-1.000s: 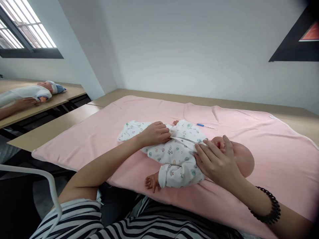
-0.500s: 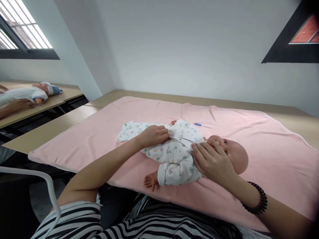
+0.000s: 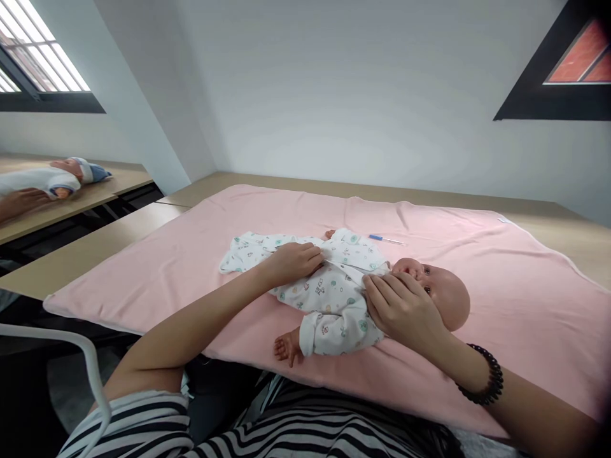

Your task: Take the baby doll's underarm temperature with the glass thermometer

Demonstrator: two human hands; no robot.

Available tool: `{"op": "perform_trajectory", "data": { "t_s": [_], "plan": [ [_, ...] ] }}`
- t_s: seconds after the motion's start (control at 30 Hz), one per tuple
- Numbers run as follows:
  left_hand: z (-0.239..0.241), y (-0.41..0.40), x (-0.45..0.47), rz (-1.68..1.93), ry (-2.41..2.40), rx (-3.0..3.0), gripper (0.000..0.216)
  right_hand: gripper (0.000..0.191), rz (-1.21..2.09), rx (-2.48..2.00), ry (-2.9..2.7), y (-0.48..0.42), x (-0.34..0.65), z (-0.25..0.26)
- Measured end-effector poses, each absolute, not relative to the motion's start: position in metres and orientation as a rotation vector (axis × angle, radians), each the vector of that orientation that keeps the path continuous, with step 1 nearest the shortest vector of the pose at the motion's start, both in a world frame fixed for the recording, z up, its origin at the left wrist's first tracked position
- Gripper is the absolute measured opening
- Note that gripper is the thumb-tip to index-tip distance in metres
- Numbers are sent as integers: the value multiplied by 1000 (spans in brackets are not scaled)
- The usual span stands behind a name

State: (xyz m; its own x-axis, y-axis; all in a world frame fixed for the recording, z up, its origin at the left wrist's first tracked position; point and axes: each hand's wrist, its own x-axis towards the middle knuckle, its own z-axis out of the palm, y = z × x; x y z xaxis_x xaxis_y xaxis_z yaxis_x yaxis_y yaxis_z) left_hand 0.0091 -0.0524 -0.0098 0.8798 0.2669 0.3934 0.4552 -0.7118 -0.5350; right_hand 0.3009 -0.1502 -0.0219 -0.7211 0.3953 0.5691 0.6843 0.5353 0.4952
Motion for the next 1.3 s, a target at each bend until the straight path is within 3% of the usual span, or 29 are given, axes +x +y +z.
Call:
{"op": "perform_trajectory", "data": {
  "t_s": [0.33,0.47,0.63,0.83,1.0,1.2,1.3],
  "plan": [
    [-8,-51,2,-530,-601,-2463,19,27,-1000,-832,-2338,-150,299,-24],
    [1,-54,-6,-628,-708,-2742,9,30,-980,-778,-2308,-150,301,-25],
    [10,-53,-13,-723,-819,-3002,16,35,-950,-686,-2236,-151,303,-21],
    [28,-50,-22,-681,-550,-3566,3,30,-844,-550,-2162,-149,304,-18],
    [44,-56,-27,-395,-534,-3936,6,14,-779,-211,-2242,-152,311,-21],
    [44,-55,-28,281,-395,-4130,11,19,-834,74,-2443,-158,315,-26],
    [44,-54,-28,426,-363,-4135,9,19,-817,100,-2445,-159,315,-25]
  ]
}}
